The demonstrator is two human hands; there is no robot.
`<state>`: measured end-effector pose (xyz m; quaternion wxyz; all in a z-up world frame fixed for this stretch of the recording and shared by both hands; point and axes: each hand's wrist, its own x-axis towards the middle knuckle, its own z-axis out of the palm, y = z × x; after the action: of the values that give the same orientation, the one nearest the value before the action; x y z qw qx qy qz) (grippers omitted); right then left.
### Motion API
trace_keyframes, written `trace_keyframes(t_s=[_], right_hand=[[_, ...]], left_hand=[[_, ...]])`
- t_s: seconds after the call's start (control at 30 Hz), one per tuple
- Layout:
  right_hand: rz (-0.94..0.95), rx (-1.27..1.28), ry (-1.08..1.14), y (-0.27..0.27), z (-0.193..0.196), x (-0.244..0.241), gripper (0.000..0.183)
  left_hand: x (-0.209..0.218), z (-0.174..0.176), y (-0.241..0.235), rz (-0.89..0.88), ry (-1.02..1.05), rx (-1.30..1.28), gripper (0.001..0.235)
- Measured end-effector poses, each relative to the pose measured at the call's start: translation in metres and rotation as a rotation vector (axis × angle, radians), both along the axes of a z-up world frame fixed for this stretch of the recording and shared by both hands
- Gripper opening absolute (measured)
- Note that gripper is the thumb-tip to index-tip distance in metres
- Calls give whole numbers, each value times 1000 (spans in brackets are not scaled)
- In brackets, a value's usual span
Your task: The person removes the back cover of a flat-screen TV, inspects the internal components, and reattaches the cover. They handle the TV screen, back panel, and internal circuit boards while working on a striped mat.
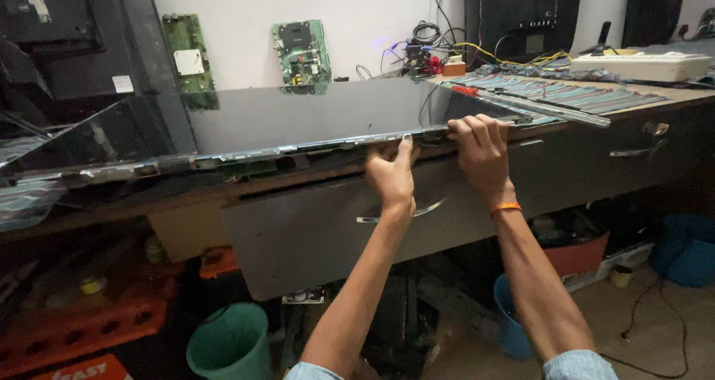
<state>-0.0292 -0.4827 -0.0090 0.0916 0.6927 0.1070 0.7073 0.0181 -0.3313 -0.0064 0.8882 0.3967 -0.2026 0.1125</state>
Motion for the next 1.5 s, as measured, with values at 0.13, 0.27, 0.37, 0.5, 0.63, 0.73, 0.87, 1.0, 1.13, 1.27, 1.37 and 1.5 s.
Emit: trace_keyframes(t_s=[0.13, 0.27, 0.37, 0.5, 0.63, 0.73, 0.87, 1.0, 1.13, 1.27, 1.37, 1.5], right_hand=[[-33, -17, -6, -4, -4, 3, 26], [-34, -60, 18, -10, 2, 6, 25], [-24, -41, 34, -14, -1, 7, 27], [-28, -59, 26, -17, -3, 10, 24], [-32, -64, 39, -19, -1, 10, 23], [-21, -64, 61, -19, -1, 9, 23], [-38, -47, 37, -17, 0, 6, 23], [21, -12, 37, -15, -5, 4, 28], [34, -23, 43, -18, -5, 1, 29], [55, 25, -36, -9, -8, 2, 30], [262, 392, -111, 16, -22, 3, 10], [562, 925, -97, 43, -26, 4, 10]], left_hand=[[-1, 1, -5, 46, -13, -25, 23], [1, 4, -4, 199, -11, 121, 20], [0, 0, -5, 343, -20, 222, 23], [2, -1, -7, 355, 6, 239, 29], [0, 0, -8, 469, -10, 315, 33], [-5, -1, -6, 482, -3, 337, 35], [-12, 2, -11, 387, -3, 216, 38], [-12, 3, -15, 379, 62, 231, 41], [-13, 4, -19, 414, -42, 132, 43], [-14, 7, -18, 178, 48, 8, 42], [-16, 4, -19, 175, 23, 3, 41], [-11, 2, -23, 129, -9, -68, 46]])
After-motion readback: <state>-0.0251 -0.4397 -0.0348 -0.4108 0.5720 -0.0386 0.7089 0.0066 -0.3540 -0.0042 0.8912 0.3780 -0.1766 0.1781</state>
